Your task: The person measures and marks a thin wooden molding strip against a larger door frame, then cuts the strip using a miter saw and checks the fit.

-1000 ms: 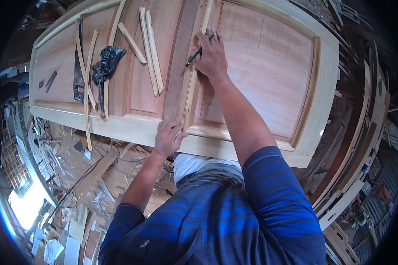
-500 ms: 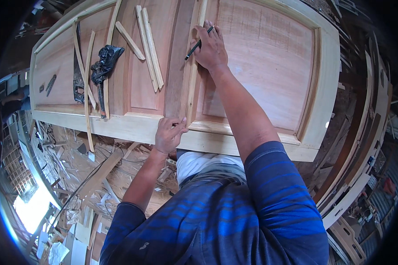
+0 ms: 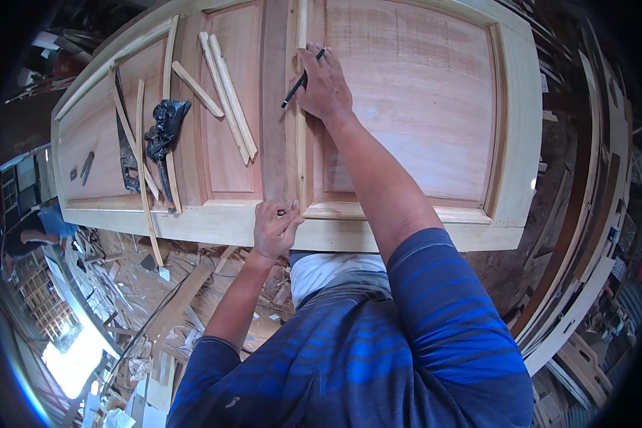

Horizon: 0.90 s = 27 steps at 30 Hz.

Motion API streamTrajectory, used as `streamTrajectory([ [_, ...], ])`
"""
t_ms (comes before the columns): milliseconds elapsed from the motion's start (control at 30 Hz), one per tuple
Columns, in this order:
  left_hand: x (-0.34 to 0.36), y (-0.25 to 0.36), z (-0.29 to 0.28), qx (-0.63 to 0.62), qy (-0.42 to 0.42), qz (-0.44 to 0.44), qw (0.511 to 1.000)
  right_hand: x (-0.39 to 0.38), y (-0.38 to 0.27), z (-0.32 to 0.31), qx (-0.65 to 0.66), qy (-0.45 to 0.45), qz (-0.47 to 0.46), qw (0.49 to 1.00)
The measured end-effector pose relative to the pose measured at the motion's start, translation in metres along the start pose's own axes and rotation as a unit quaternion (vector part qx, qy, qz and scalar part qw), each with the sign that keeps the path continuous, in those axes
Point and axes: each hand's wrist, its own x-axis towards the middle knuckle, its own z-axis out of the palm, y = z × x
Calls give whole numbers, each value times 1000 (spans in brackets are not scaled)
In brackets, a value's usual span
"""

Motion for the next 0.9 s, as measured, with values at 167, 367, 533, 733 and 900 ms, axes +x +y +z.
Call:
streamTrajectory([
  [167, 7, 9, -9, -14, -8, -4, 1000, -1, 0, -4, -9, -6, 11, 1000],
  [367, 65, 5, 5, -24, 12, -17, 1000, 0, -2, -7, 6, -4, 19, 1000],
  [533, 133, -3, 15, 43, 9, -26, 999, 7, -6, -8, 18, 8, 18, 1000],
  [733, 140, -14, 22, 30, -20, -30, 999, 6, -4, -13, 7, -19, 26, 999],
  [900, 141, -20, 24, 30, 0, -15, 999, 10, -6, -15, -4, -41, 29, 999],
])
